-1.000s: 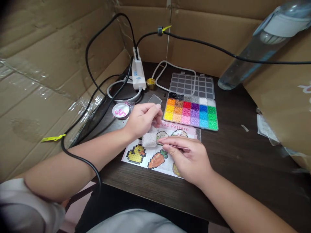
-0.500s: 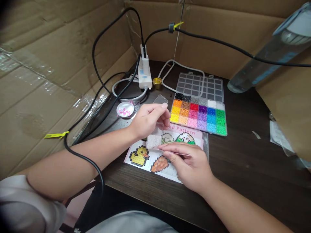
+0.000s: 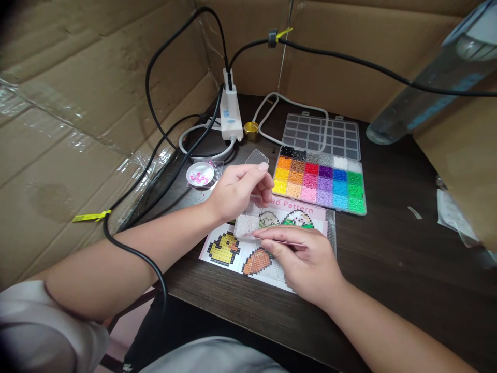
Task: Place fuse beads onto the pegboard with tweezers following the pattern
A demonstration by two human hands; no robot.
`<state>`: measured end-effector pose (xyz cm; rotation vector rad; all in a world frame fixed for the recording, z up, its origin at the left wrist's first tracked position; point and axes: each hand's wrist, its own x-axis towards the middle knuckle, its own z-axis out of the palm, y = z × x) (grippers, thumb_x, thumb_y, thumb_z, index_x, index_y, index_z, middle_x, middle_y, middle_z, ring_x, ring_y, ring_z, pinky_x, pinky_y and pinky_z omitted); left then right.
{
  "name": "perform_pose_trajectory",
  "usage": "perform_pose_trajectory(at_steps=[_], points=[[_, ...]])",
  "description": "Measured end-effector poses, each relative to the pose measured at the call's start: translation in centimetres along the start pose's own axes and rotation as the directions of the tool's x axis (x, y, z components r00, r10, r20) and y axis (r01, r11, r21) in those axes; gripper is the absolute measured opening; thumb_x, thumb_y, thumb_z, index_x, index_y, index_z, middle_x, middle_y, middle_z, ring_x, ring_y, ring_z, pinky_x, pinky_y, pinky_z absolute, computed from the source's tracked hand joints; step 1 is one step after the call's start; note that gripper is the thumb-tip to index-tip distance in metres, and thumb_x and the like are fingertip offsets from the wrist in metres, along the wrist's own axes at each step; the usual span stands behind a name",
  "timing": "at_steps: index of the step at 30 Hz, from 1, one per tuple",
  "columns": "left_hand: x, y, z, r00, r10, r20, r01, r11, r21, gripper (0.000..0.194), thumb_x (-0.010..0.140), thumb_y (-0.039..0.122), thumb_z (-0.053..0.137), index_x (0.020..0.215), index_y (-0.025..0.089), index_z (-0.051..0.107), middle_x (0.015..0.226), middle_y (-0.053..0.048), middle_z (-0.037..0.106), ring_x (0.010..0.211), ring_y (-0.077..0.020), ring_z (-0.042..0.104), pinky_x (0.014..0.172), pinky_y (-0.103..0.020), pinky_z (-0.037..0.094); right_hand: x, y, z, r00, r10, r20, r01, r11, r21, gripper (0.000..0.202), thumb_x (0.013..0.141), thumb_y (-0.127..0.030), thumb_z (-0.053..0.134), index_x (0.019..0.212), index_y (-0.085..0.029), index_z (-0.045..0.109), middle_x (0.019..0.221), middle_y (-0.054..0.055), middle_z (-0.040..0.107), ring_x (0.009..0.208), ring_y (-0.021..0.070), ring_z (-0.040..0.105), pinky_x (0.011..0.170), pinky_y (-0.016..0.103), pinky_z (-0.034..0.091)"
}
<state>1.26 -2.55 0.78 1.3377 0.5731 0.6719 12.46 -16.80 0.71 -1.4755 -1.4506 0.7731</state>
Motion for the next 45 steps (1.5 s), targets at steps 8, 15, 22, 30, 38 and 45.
perform_pose_trajectory(at_steps=[8,15,22,30,38,45], points=[[0.01,-0.08,-0.08,1.000,0.030,0.005,-0.030,1.000,0.006,0.042,0.094,0.046,0.051,0.066,0.015,0.057,0.056,0.000,0.058,0.047,-0.0072,0.054,0.049,-0.022,0.044,0.12,0.08,0.08,1.000,0.016,0.000,-0.016,1.000,-0.003,0.013,0.085,-0.022,0.067,0.088,-0.027,0.079,0.090,0.001,0.078,0.081,0.0187,0.075,0.078,0.030,0.064],[0.04,-0.15,-0.06,1.000,0.030,0.006,-0.030,0.999,0.011,0.043,0.093,0.049,0.052,0.067,0.014,0.057,0.056,0.000,0.058,0.048,-0.0072,0.054,0.048,-0.021,0.045,0.07,-0.03,-0.01,0.999,0.037,0.022,-0.036,0.999,-0.020,0.014,0.086,-0.022,0.065,0.089,-0.026,0.079,0.091,0.001,0.078,0.084,0.0176,0.075,0.080,0.028,0.063],[0.01,-0.21,0.01,0.999,0.034,0.009,-0.034,0.999,0.004,0.041,0.095,0.043,0.049,0.066,0.015,0.057,0.055,0.000,0.058,0.046,-0.0071,0.054,0.047,-0.021,0.043,0.10,0.04,0.04,0.999,0.036,0.020,-0.036,0.999,-0.007,0.014,0.086,-0.021,0.066,0.089,-0.027,0.078,0.091,0.000,0.078,0.084,0.0168,0.075,0.080,0.027,0.063],[-0.03,-0.08,0.07,1.000,0.006,0.005,-0.006,1.000,-0.005,0.040,0.095,0.042,0.049,0.066,0.015,0.056,0.055,0.000,0.057,0.045,-0.0067,0.053,0.046,-0.020,0.043,0.12,0.02,0.15,0.999,0.040,0.011,-0.040,0.999,-0.009,0.014,0.085,-0.022,0.066,0.089,-0.026,0.079,0.091,0.001,0.078,0.083,0.0172,0.075,0.080,0.026,0.062],[-0.06,-0.15,0.12,1.000,0.005,0.006,-0.005,1.000,-0.001,0.040,0.094,0.044,0.050,0.067,0.015,0.057,0.055,0.000,0.057,0.046,-0.0070,0.054,0.047,-0.020,0.044,-0.04,0.02,0.14,0.999,0.034,0.004,-0.034,0.999,-0.015,0.013,0.084,-0.021,0.067,0.089,-0.026,0.078,0.090,0.000,0.078,0.084,0.0153,0.075,0.079,0.023,0.062],[-0.07,-0.21,0.11,1.000,0.002,0.004,-0.002,1.000,-0.017,0.040,0.095,0.042,0.049,0.067,0.015,0.056,0.055,0.000,0.057,0.045,-0.0069,0.054,0.047,-0.020,0.044,0.16,0.11,0.35,0.998,0.052,0.018,-0.052,0.998,0.021,0.015,0.084,-0.022,0.067,0.091,-0.028,0.078,0.091,0.001,0.078,0.085,0.0181,0.075,0.080,0.029,0.063]])
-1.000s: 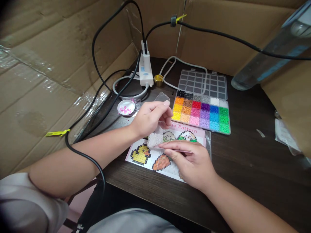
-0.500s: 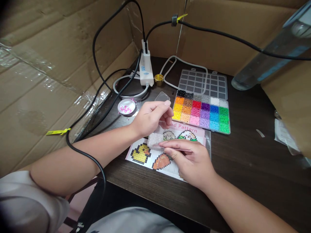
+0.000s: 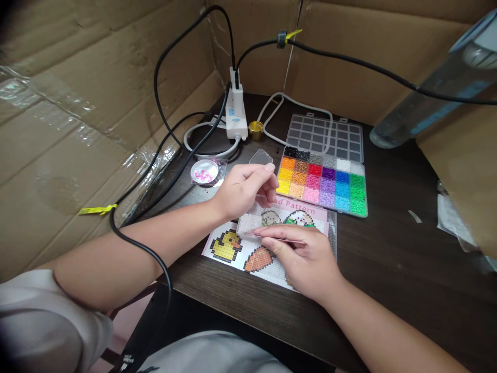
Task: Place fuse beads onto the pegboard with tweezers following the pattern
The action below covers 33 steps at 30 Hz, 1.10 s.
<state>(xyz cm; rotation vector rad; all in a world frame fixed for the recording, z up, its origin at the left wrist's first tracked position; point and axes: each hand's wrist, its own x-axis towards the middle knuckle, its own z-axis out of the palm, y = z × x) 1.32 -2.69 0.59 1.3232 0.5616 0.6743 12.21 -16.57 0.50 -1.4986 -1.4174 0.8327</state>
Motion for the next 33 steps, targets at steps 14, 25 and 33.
perform_pose_trajectory(at_steps=[14,25,33], points=[[-0.03,-0.09,-0.07,1.000,0.019,0.007,-0.019,1.000,0.018,0.045,0.090,0.053,0.053,0.067,0.015,0.056,0.056,0.000,0.058,0.047,-0.0070,0.054,0.048,-0.021,0.044,-0.05,-0.13,-0.24,0.998,0.057,-0.018,-0.057,0.998,-0.013,0.013,0.084,-0.026,0.067,0.090,-0.026,0.079,0.092,0.003,0.078,0.086,0.0199,0.075,0.080,0.031,0.063],[0.02,-0.01,-0.12,1.000,0.016,0.011,-0.016,0.999,0.043,0.045,0.091,0.053,0.051,0.067,0.015,0.056,0.057,0.000,0.058,0.048,-0.0073,0.054,0.049,-0.021,0.044,0.21,-0.34,-0.18,0.996,0.086,-0.025,-0.087,0.996,-0.030,0.014,0.085,-0.026,0.066,0.091,-0.026,0.079,0.094,0.002,0.078,0.086,0.0195,0.075,0.075,0.028,0.063],[-0.01,-0.04,-0.10,1.000,0.024,0.007,-0.025,0.999,0.033,0.045,0.090,0.054,0.053,0.067,0.015,0.056,0.056,0.000,0.058,0.047,-0.0072,0.053,0.047,-0.021,0.044,0.20,-0.38,0.06,0.996,0.085,-0.031,-0.086,0.996,-0.036,0.015,0.085,-0.026,0.066,0.091,-0.026,0.079,0.093,0.003,0.078,0.085,0.0203,0.075,0.073,0.028,0.063]])
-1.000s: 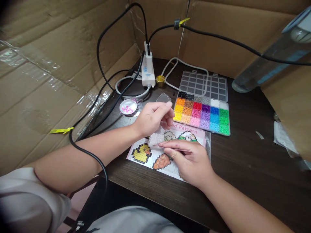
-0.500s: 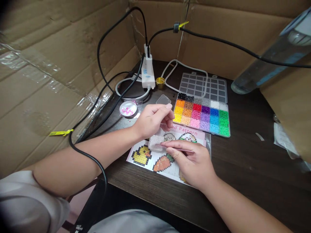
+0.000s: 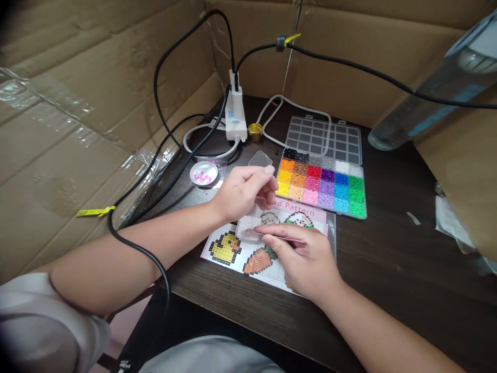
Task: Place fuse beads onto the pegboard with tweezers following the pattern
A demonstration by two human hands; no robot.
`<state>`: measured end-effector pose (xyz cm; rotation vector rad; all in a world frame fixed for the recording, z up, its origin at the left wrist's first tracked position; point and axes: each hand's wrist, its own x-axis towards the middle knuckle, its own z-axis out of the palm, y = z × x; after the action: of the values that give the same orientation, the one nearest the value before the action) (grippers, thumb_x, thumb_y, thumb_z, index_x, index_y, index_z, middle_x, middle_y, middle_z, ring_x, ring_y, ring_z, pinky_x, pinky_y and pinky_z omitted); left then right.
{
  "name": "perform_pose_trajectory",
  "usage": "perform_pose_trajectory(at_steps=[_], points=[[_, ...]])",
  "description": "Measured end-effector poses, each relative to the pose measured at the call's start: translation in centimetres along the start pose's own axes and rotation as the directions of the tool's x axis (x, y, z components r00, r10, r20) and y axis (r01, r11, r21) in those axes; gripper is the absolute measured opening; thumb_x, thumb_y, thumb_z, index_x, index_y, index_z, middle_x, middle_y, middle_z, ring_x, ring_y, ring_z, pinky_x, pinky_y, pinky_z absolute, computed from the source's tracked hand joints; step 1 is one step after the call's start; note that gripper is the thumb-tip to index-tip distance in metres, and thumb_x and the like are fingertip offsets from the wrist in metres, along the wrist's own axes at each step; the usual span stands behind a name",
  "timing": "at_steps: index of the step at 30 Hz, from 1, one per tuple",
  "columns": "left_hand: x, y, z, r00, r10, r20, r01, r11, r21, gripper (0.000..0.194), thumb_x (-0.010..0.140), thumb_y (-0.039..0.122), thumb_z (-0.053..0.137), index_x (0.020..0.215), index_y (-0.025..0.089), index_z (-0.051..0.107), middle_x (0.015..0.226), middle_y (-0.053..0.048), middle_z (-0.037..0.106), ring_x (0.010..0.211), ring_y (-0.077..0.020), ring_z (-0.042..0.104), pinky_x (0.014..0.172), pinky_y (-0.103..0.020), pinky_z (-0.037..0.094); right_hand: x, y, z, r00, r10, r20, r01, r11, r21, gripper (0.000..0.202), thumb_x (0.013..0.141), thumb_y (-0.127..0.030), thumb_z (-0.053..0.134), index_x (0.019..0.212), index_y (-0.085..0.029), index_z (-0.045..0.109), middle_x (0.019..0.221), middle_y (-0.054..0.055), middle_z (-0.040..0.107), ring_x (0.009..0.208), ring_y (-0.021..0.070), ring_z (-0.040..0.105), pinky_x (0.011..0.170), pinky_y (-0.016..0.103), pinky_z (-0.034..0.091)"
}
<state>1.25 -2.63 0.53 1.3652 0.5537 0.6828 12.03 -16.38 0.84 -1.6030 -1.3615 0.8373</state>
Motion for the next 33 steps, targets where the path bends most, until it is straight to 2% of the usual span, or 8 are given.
perform_pose_trajectory(at_steps=[12,33], points=[[0.02,-0.01,0.04,1.000,-0.013,0.004,0.013,1.000,0.003,0.047,0.090,0.056,0.052,0.067,0.015,0.056,0.056,0.000,0.058,0.047,-0.0070,0.054,0.048,-0.021,0.045,0.02,0.12,0.00,1.000,-0.004,0.006,0.004,1.000,0.004,0.014,0.084,-0.026,0.067,0.091,-0.026,0.079,0.093,0.002,0.078,0.086,0.0213,0.075,0.076,0.032,0.063],[0.01,-0.11,-0.02,1.000,-0.016,0.005,0.016,1.000,0.000,0.047,0.088,0.057,0.054,0.068,0.016,0.057,0.056,0.000,0.059,0.047,-0.0072,0.054,0.048,-0.021,0.045,0.15,0.11,-0.07,1.000,0.006,0.002,-0.006,1.000,0.021,0.014,0.084,-0.025,0.067,0.091,-0.026,0.079,0.091,0.002,0.078,0.083,0.0196,0.075,0.073,0.028,0.063]])
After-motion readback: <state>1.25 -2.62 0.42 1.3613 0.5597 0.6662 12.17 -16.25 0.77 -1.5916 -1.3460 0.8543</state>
